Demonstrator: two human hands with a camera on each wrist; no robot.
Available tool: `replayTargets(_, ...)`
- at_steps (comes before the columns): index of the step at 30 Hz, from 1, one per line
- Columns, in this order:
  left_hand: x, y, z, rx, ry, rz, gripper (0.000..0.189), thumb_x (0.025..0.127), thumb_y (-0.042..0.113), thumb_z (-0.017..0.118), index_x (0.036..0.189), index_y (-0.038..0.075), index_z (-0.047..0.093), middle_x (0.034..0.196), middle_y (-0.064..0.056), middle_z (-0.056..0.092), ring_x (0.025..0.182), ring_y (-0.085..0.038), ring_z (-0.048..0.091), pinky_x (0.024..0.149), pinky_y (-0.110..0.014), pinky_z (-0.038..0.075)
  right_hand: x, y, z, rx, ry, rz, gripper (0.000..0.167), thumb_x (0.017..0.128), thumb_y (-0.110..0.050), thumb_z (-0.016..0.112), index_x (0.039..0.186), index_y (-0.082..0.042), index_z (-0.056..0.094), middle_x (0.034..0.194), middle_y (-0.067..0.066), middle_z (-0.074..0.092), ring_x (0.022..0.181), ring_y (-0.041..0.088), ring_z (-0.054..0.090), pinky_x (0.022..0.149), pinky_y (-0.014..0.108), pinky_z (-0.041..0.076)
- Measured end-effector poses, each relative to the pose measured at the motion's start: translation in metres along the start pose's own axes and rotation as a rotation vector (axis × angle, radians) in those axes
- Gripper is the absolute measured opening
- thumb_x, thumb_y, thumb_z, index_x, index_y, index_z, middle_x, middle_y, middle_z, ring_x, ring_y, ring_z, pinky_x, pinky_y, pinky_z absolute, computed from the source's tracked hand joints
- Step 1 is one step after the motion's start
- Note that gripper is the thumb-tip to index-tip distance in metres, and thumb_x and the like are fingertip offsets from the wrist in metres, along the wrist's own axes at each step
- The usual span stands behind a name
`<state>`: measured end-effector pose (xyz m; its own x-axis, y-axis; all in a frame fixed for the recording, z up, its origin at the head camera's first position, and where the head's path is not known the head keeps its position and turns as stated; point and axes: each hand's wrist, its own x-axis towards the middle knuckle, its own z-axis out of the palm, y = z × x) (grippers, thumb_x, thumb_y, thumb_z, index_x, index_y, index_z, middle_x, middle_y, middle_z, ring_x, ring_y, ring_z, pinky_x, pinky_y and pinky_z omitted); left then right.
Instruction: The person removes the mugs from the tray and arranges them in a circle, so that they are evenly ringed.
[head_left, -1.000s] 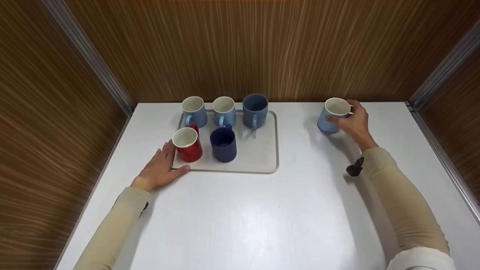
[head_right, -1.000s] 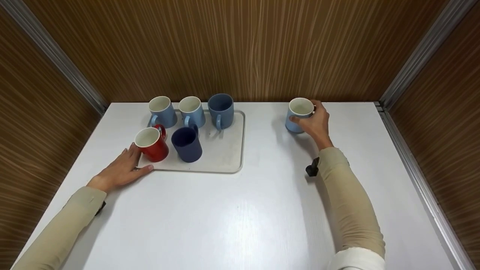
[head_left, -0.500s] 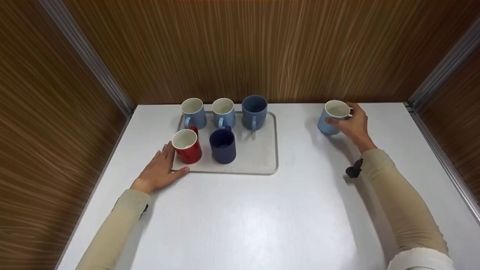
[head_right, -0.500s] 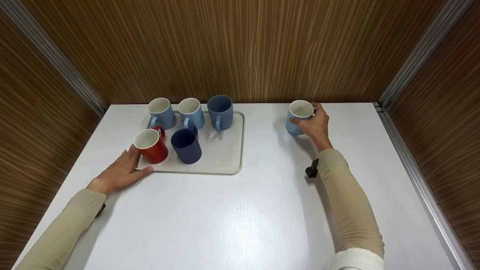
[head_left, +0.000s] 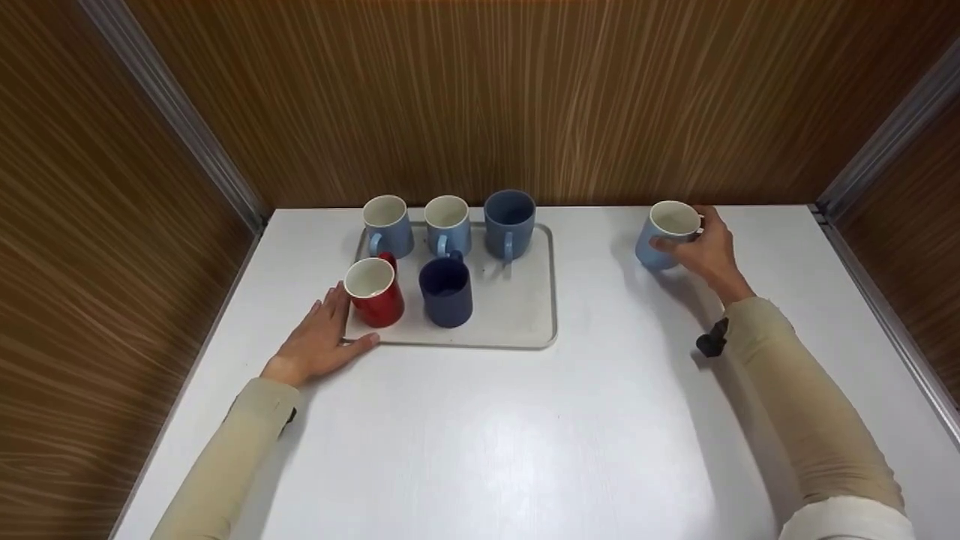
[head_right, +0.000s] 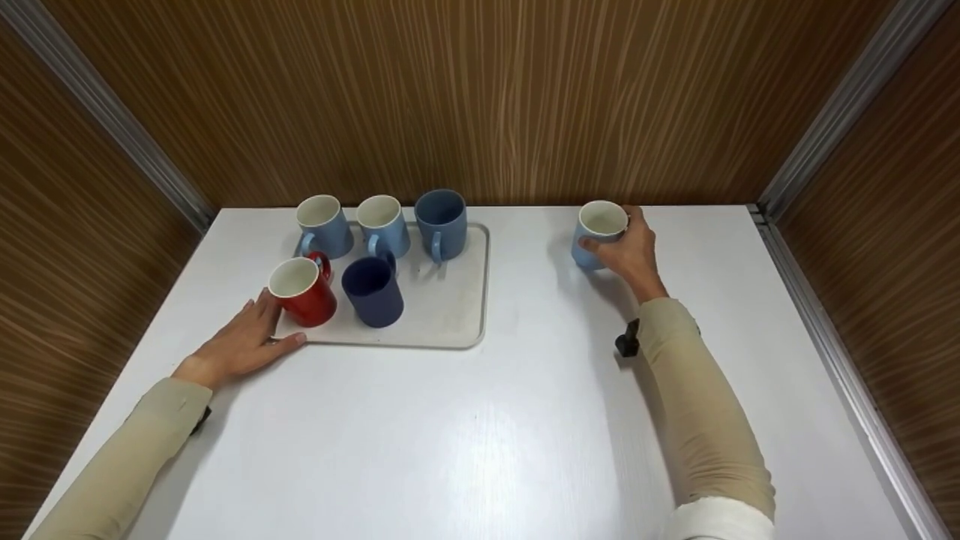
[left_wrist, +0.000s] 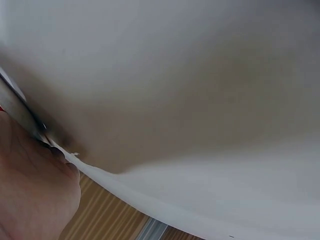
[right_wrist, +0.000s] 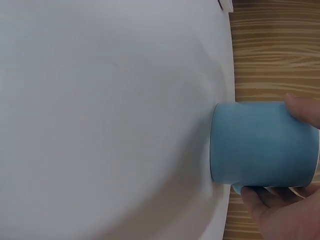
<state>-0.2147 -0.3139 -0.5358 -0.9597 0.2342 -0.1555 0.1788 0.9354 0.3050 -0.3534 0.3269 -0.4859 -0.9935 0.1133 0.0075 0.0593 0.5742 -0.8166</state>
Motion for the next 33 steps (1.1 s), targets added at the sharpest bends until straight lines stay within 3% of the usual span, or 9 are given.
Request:
replayTargets(5,-0.001,0.0,0.0,-0.001,0.003,0.002,0.117,0.099,0.083,0.041,0.17,-0.001,0.003,0.18,-0.021,0.003,0.167,-0.04,0.004,0.136,-0.056,0.007,0.0,-0.006,-0.003,-0.089,-0.037,-0.004,0.11,0.087,-0.042,0.089,0.163,0.004,0.025,0.162,0.032,0.04,0.15,0.05,0.041,0.123,0.066,0.038)
replayTargets(12,-0.001,0.0,0.0,0.004,0.005,0.002,0.118,0.098,0.084,0.041,0.17,-0.002,0.003,0.179,-0.021,0.004,0.167,-0.04,0.005,0.136,-0.056,0.008,-0.004,-0.021,-0.005,-0.181,0.033,0.007,0.115,0.083,-0.056,0.087,0.162,0.004,0.028,0.157,0.031,0.037,0.143,0.047,0.039,0.12,0.066,0.039)
replayTargets(18,-0.001,0.0,0.0,0.004,0.002,-0.001,0.118,0.098,0.084,0.041,0.17,-0.002,0.003,0.179,-0.021,0.004,0.167,-0.04,0.004,0.136,-0.056,0.007,-0.012,-0.04,-0.004,-0.175,0.071,-0.031,0.116,0.081,-0.067,0.083,0.163,-0.002,0.031,0.155,0.026,0.037,0.143,0.045,0.039,0.117,0.069,0.042)
replayTargets(25,0.0,0.0,0.0,0.012,-0.018,-0.014,0.118,0.098,0.085,0.04,0.17,-0.001,0.001,0.18,-0.02,0.001,0.167,-0.039,0.002,0.136,-0.054,0.006,-0.025,-0.063,0.007,-0.133,0.056,-0.131,0.119,0.081,-0.064,0.085,0.165,-0.003,0.028,0.161,0.025,0.04,0.148,0.045,0.04,0.119,0.069,0.04)
replayTargets(33,0.0,0.002,-0.002,-0.002,-0.022,-0.023,0.117,0.099,0.083,0.042,0.17,0.001,0.0,0.18,-0.018,0.0,0.168,-0.038,0.001,0.136,-0.055,0.006,-0.037,-0.088,0.03,-0.094,-0.001,-0.249,0.103,0.086,-0.047,0.089,0.161,-0.001,0.037,0.163,0.024,0.044,0.152,0.043,0.041,0.125,0.061,0.037)
